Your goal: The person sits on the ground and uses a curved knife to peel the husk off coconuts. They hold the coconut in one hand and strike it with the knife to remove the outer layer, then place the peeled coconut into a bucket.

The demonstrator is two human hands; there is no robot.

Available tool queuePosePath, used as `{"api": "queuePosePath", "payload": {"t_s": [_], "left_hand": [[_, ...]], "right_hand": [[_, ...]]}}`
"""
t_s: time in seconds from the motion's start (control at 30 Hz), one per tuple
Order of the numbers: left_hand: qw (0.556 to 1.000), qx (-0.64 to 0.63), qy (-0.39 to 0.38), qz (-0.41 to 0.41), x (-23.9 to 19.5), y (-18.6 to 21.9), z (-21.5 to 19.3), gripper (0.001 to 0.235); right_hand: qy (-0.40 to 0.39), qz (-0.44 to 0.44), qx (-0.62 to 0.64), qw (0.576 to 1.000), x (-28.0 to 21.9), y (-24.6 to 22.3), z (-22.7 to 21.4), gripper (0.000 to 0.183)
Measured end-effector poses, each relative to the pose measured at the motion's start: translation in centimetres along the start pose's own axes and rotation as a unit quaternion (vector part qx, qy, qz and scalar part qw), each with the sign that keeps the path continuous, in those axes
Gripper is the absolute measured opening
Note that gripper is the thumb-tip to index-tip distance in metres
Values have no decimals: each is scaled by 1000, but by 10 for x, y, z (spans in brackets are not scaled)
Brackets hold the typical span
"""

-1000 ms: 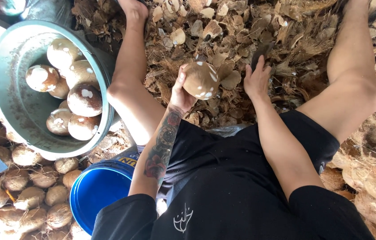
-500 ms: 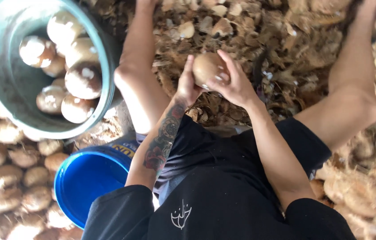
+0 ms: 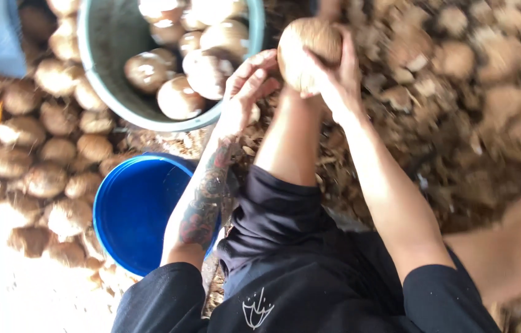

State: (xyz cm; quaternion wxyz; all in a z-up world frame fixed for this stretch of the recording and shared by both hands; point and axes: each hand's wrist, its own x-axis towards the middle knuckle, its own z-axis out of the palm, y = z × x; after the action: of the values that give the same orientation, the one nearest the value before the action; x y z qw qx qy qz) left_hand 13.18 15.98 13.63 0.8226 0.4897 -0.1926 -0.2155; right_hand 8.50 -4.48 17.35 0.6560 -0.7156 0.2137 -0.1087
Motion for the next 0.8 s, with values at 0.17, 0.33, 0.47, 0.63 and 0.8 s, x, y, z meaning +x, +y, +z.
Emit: {"api": "queuePosePath", "payload": {"t_s": [0.17,0.33,0.47,0.63,0.8], "left_hand": [[782,614,90,-52,7,20,-72,72],[717,673,103,-147,6,-3,-126,112],[777,598,179,-79,15,-4,-156,103],[850,494,177,-44,26,5,-177,98],[828,518,213,12,34,-4,-210,94]], "right_hand": [[-25,-82,-65,994,82,27,87,75],[-61,-143,-209,966,118,56,148,95],[-36,-241,-282,928,135,59,174,100],[-32,-243,-372,896,146,68,192,104],[-19,-321,-453,831,153,97,187,108]]}}
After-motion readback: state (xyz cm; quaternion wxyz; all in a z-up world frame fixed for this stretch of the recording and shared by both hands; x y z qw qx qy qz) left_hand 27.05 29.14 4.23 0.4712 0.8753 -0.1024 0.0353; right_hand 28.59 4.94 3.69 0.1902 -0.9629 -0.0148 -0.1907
